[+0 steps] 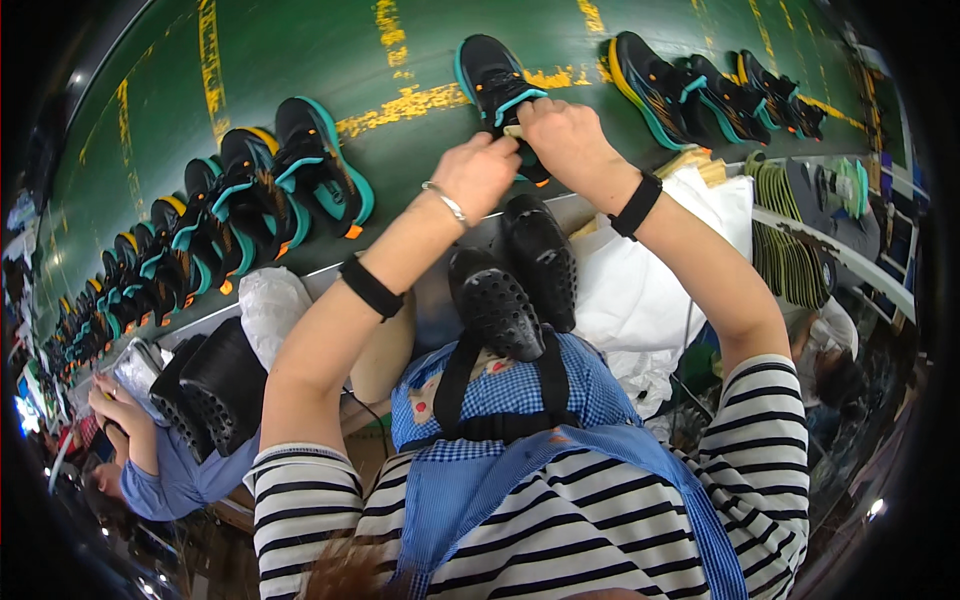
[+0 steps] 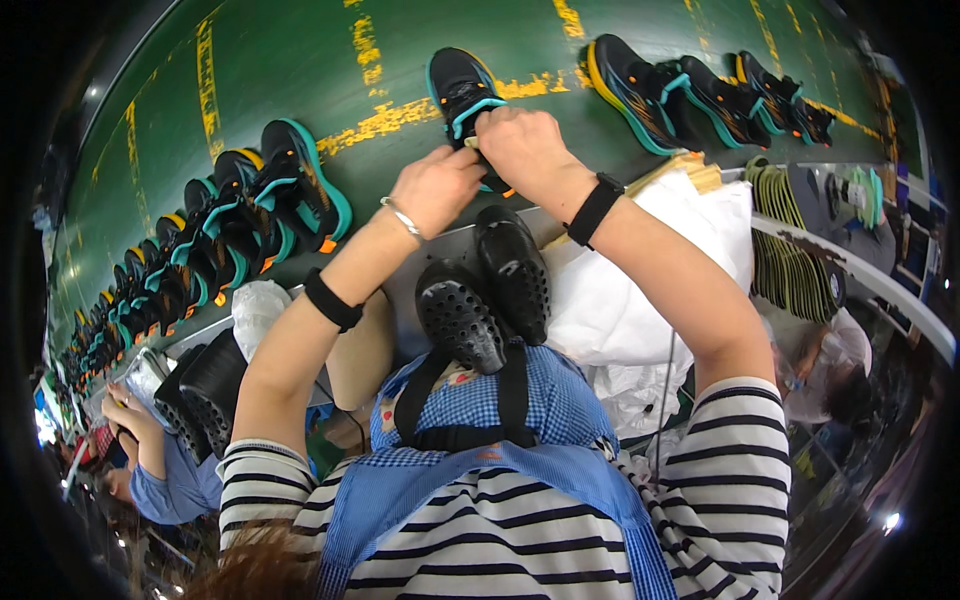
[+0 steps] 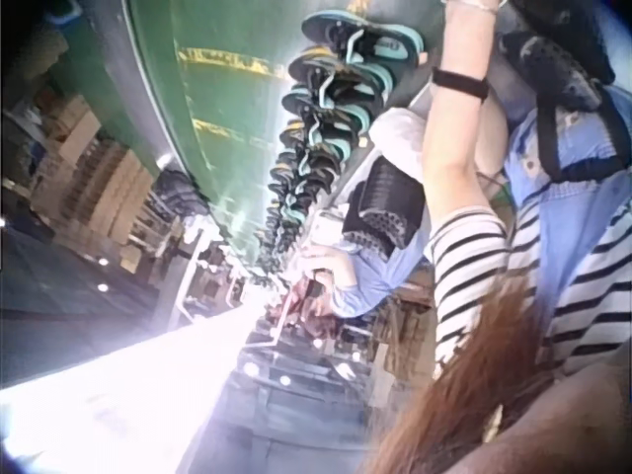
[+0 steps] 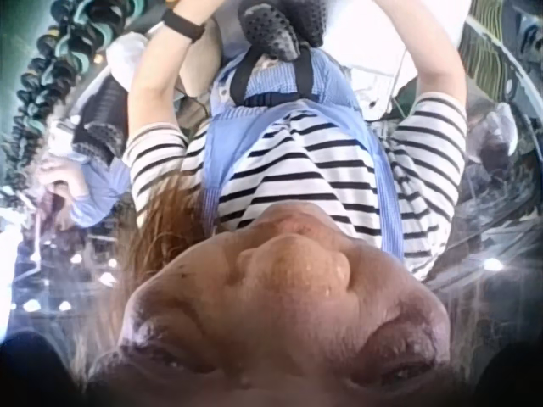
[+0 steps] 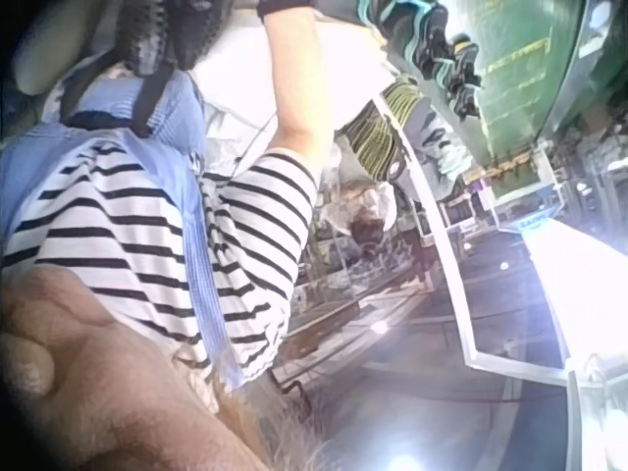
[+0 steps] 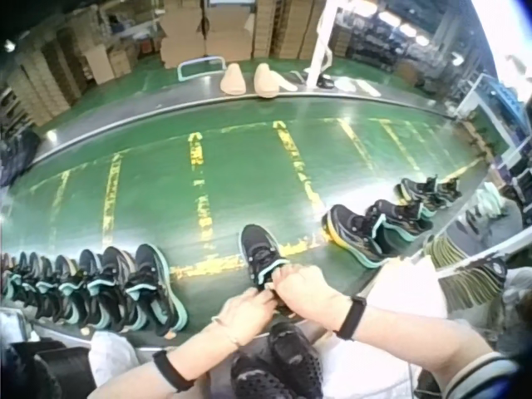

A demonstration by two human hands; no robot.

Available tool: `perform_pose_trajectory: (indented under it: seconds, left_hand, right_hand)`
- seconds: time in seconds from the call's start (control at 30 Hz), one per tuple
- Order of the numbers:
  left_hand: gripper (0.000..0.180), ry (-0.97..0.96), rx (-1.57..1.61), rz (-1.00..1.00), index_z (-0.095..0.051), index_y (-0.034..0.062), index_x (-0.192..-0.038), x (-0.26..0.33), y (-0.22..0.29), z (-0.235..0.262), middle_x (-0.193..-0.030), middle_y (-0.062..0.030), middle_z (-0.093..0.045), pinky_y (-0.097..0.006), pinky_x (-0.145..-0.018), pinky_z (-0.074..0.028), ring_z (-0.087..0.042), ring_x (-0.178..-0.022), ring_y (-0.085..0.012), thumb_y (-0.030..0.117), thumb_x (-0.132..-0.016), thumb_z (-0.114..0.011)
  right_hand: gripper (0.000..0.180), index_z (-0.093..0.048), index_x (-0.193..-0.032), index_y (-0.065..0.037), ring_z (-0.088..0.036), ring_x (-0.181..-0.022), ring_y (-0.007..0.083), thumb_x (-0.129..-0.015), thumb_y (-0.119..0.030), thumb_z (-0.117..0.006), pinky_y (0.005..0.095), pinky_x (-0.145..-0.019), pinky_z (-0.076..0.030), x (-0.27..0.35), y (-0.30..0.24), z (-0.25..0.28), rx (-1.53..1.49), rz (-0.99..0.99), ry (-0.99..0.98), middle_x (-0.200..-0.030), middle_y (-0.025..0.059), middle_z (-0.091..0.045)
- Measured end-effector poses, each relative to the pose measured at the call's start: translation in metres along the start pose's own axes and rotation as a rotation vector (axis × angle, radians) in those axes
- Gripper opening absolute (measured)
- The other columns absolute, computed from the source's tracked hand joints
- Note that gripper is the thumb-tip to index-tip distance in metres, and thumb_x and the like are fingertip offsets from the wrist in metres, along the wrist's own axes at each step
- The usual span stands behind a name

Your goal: Inspecting and preparing shoe components, including lasts and insoles, on a production line.

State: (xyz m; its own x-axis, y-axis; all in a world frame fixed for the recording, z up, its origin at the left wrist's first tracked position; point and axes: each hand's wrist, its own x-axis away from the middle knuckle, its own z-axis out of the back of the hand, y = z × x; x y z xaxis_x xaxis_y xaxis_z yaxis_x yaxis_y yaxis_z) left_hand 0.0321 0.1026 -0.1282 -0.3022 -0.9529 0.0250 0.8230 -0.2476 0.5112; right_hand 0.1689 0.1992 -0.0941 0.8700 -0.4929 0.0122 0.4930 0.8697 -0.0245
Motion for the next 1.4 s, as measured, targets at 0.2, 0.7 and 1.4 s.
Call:
perform_pose_trajectory:
  seconds: [0.2,0.7,1.4]
  left_hand:
    - [0.032,-0.290,0.200,0.241,-0.064,0.0132,-0.099,-0.009,0.008,0.009,-0.093,-0.0120,-0.066,-0.041,-0.075,-0.052,-0.063,-0.089,-0.0296,0.037,-0.077,-0.064]
    - [0.059,0.504,-0.022,0.579,-0.048,0.0101,-0.124,0.225,-0.015,0.105,-0.119,-0.0128,-0.049,-0.040,-0.093,-0.042,-0.048,-0.111,-0.0308,0.018,-0.070,-0.070]
    - [0.098,0.487,0.291,1.274,-0.039,0.0053,-0.129,0.402,-0.055,0.056,-0.121,-0.0219,-0.048,-0.041,-0.097,-0.039,-0.046,-0.116,-0.0360,0.054,-0.054,-0.079]
  right_hand:
    - [0.007,-0.062,-0.077,-0.009,-0.065,-0.067,0.0226,-0.073,-0.013,-0.059,0.0334,-0.055,-0.052,-0.025,-0.023,-0.017,0.108,-0.041,-0.006,-0.072,0.0076,-0.063]
    - [0.030,-0.058,-0.113,-0.001,-0.065,-0.086,0.0274,-0.086,-0.014,-0.057,0.0320,-0.075,-0.048,0.033,-0.087,0.089,-0.862,-0.137,-0.140,-0.096,0.0194,-0.065]
    - [0.025,-0.061,-0.108,-0.001,-0.061,-0.075,0.0173,-0.085,-0.009,-0.060,0.0277,-0.072,-0.048,0.135,-0.189,0.161,-0.784,-0.350,-0.074,-0.089,0.0119,-0.066]
